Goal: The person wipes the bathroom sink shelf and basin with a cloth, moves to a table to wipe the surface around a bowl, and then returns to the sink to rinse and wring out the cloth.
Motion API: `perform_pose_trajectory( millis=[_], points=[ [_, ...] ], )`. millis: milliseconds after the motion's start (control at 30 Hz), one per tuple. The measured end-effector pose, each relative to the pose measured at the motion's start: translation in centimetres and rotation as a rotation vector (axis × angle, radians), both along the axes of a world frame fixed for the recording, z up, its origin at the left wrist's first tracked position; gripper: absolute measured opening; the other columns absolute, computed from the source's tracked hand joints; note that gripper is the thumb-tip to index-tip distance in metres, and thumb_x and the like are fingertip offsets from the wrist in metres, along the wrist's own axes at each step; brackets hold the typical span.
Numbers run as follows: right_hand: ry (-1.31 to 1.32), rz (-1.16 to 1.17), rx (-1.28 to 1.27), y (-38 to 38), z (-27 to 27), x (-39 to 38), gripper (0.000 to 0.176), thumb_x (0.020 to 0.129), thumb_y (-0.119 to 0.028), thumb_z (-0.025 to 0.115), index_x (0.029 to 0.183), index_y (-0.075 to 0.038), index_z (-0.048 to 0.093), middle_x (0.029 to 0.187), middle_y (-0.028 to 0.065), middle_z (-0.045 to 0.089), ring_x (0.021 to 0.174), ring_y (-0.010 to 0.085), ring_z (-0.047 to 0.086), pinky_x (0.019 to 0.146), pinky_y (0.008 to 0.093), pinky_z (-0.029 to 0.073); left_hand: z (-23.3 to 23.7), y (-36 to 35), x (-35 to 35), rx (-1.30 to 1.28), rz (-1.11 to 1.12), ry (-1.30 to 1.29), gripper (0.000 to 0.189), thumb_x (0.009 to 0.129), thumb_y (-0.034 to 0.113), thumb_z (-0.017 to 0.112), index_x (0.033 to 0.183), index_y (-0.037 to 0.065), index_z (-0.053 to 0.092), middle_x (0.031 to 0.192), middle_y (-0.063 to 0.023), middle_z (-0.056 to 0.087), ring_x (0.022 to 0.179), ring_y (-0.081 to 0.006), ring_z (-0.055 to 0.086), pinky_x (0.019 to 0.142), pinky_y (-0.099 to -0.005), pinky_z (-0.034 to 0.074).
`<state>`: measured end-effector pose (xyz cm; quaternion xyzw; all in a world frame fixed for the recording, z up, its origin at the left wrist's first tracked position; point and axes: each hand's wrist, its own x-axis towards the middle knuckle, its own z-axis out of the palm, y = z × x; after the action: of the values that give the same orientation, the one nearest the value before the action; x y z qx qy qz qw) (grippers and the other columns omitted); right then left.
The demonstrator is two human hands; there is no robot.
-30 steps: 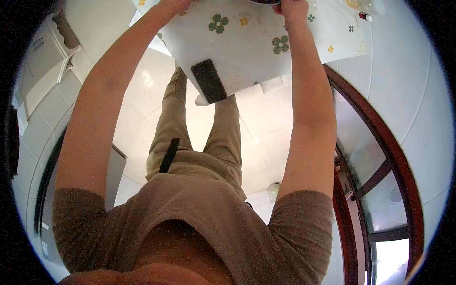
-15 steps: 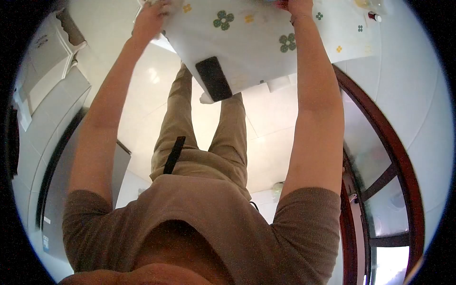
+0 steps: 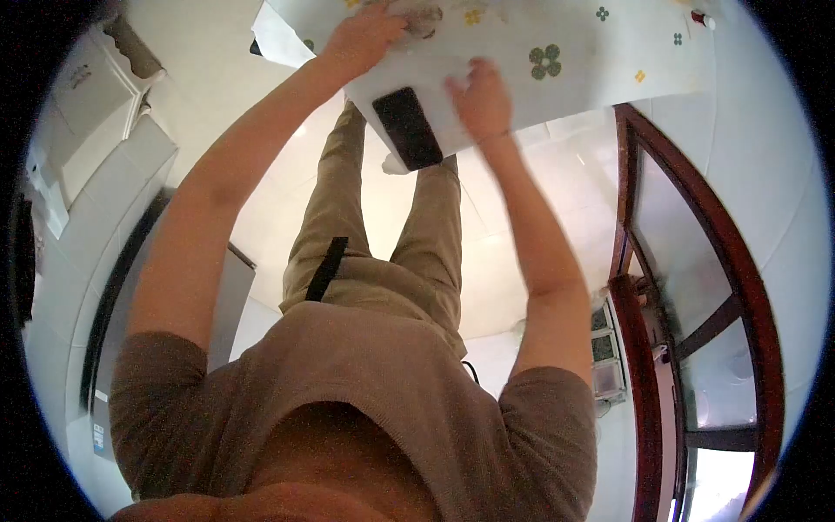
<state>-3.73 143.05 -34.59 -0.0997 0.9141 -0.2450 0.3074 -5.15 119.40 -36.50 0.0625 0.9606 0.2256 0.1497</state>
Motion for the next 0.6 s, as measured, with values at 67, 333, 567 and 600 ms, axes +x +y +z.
perform_pose_trajectory(
  millis=[67, 333, 567, 600],
  points=[
    [-0.067, 0.158, 0.120, -1.2, 2.3, 4.2, 0.068, 0.069, -0.034, 0.072, 0.120, 0.000, 0.043, 0.113, 0.0209, 0.049, 0.101, 0.0366, 0.050, 0.082, 0.0435, 0.045, -2.0, -2.4, 2.1, -0.123, 0.061, 0.131, 0.033, 0.076, 0.012, 0.057, 0.109, 0.018, 0.061, 0.114, -0.0167, 0.054, 0.091, -0.0338, 0.059, 0.081, -0.0405, 0.050],
    [0.174, 0.211, 0.244, -2.5, -0.2, 10.1, 0.088, 0.064, -0.031, 0.075, 0.130, 0.006, 0.030, 0.111, 0.0199, 0.045, 0.103, 0.0352, 0.045, 0.088, 0.0451, 0.037, -1.3, -4.6, 1.4, -0.205, 0.384, -0.059, 0.034, 0.077, 0.014, 0.057, 0.111, 0.016, 0.061, 0.109, -0.0201, 0.055, 0.096, -0.0350, 0.056, 0.083, -0.0424, 0.048],
    [0.247, 0.260, 0.359, -2.9, -1.2, 10.8, 0.079, 0.063, -0.026, 0.072, 0.125, 0.007, 0.036, 0.109, 0.0173, 0.045, 0.101, 0.0322, 0.045, 0.084, 0.0437, 0.038, -2.0, 5.2, -3.1, -0.142, 0.163, 0.184, 0.025, 0.078, 0.006, 0.046, 0.098, 0.007, 0.060, 0.100, -0.0227, 0.059, 0.092, -0.0384, 0.056, 0.082, -0.0474, 0.044],
    [0.216, 0.254, 0.366, -3.0, -1.0, 10.6, 0.080, 0.063, -0.027, 0.072, 0.126, 0.007, 0.035, 0.109, 0.0171, 0.044, 0.101, 0.0318, 0.045, 0.083, 0.0429, 0.038, -1.4, 5.8, -3.5, -0.139, 0.166, 0.193, 0.025, 0.078, 0.006, 0.046, 0.098, 0.007, 0.060, 0.100, -0.0227, 0.059, 0.092, -0.0384, 0.056, 0.082, -0.0474, 0.044]
  ],
)
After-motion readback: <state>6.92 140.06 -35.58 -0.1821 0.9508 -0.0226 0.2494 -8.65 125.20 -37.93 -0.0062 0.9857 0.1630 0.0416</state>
